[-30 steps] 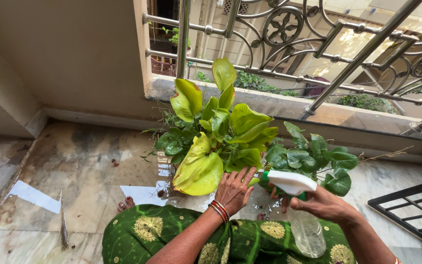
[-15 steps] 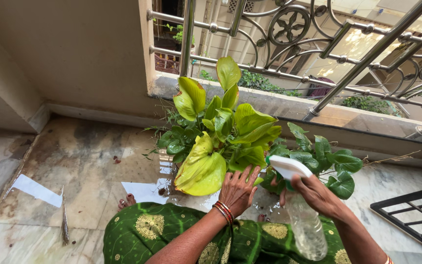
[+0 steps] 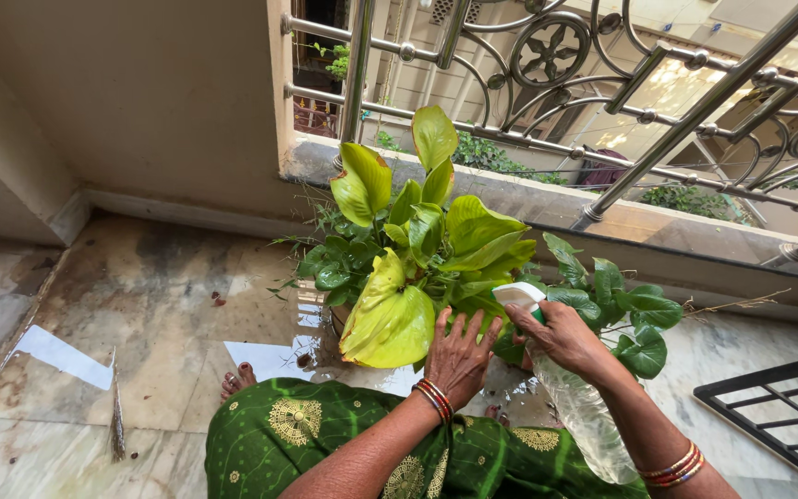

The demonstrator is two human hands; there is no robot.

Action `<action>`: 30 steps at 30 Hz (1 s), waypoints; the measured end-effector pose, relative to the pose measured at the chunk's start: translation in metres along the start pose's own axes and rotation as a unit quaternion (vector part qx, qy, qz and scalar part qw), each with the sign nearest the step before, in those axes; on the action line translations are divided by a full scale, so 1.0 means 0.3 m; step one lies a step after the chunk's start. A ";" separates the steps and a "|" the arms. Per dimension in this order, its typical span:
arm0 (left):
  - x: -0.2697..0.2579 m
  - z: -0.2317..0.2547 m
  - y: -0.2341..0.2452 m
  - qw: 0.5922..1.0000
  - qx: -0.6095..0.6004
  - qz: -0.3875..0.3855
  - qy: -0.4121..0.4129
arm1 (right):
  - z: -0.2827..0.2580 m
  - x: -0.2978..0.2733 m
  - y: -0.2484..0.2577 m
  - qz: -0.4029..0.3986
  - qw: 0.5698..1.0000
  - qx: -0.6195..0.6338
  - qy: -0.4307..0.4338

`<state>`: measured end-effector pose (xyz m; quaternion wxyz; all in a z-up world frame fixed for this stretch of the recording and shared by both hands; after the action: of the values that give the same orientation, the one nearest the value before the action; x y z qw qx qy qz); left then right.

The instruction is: The person sits on a balcony and sprays water from a clear plastic bottle onto the leaves of two potted plants. They use their left hand to lift and turn the leaves while spraying with their right hand to ensure coverage.

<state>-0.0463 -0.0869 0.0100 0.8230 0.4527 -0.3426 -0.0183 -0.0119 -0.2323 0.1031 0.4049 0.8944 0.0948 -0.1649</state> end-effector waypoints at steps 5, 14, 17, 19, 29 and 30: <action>-0.020 -0.004 -0.024 0.999 -0.010 -0.030 0.006 | -0.016 0.008 -0.006 0.003 0.990 -0.108 0.086; -0.044 -0.012 0.013 1.000 -0.023 -0.019 0.011 | -0.020 0.026 -0.075 -0.001 0.988 -0.134 0.073; -0.042 -0.013 0.033 0.999 -0.037 -0.018 0.015 | -0.002 0.036 -0.087 0.006 0.992 -0.117 0.055; -0.029 -0.015 0.044 0.998 -0.046 -0.020 0.023 | 0.004 0.048 -0.078 0.006 0.992 -0.115 0.048; 0.059 -0.075 0.153 0.982 -0.123 0.044 0.136 | -0.069 -0.029 0.132 0.052 0.986 0.137 0.079; 0.062 -0.075 0.164 0.980 -0.127 0.035 0.148 | -0.077 -0.032 0.153 0.059 0.989 0.114 0.077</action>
<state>-0.0327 -0.0477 0.0495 0.9155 0.3302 -0.2274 0.0347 -0.0018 -0.2452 0.1525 0.3008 0.9487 0.0529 -0.0812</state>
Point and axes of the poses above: each hand's wrist, its own x-axis towards the middle knuckle, its own y-axis out of the back of the hand, z = x × y, the point moved 5 cm from there along x, towards the middle knuckle, and after that the axes turned 1 degree about -x, right-handed, at the moved point
